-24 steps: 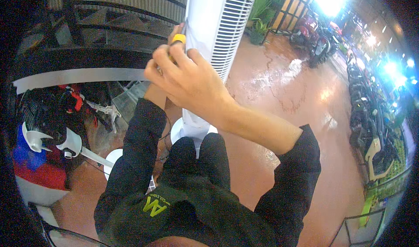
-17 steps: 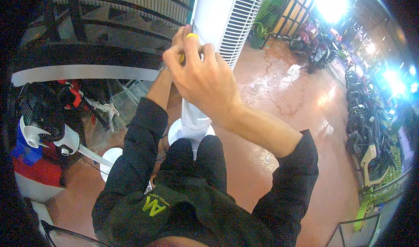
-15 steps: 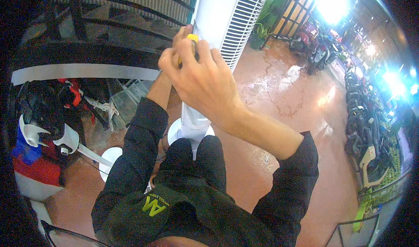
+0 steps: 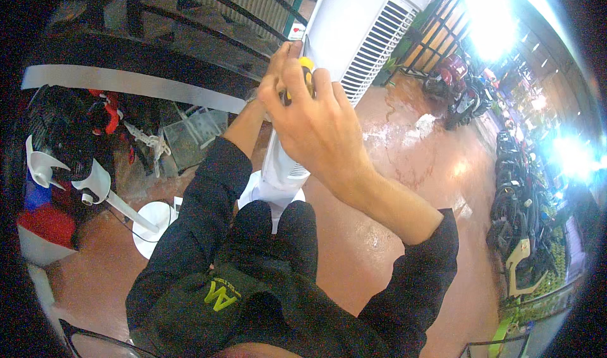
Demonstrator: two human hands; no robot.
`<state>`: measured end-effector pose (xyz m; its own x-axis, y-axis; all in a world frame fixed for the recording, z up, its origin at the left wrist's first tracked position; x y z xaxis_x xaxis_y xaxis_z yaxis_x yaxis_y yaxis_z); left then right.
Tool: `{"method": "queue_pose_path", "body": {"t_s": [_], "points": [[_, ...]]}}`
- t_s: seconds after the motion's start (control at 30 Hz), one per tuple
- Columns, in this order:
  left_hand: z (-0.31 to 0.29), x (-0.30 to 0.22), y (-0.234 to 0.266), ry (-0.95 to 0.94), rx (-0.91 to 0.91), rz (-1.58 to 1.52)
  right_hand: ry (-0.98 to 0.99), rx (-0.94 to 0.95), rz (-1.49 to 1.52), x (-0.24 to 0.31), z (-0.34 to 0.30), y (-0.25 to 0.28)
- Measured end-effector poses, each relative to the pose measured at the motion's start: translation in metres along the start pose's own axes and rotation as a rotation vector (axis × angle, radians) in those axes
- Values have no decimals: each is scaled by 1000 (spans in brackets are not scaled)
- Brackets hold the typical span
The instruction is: The person uses a screwdriver to tighten screws on the base and body of a white tower fan. The person remains seated on the floor throughout the clip, manipulating the tool to secure the fan components.
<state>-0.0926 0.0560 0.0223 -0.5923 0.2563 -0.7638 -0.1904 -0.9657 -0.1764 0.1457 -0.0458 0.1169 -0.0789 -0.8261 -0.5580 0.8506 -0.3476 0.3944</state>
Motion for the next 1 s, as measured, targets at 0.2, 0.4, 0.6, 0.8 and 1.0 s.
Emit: {"method": "queue_pose_path", "body": {"t_s": [0.2,0.4,0.6,0.8,1.0], "points": [[0,0,1,-21,8,2,96,-69,9,1,-2,-5],[2,4,0,-12,-22,24,-108,10,-23,-5,-9,-9],[-3,-1,0,-59,-13,-9,-83,-210,127,-3,-7,11],[-3,-3,-3,-39,28,28,-164,-500,454,-18,-34,-10],[1,5,-5,-108,25,-1,-264,-620,260,-8,-39,-16]]}}
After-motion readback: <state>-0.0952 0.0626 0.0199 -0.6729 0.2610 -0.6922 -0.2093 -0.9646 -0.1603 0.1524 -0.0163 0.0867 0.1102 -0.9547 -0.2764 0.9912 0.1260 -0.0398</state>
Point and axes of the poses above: each hand's wrist, its own z-axis towards the middle knuckle, its own y-axis out of the back of the hand, x = y × z, the point moved 7 cm from there along z, towards the middle knuckle, and after that the axes turned 13 degrees about -x, right-handed, at the moved point
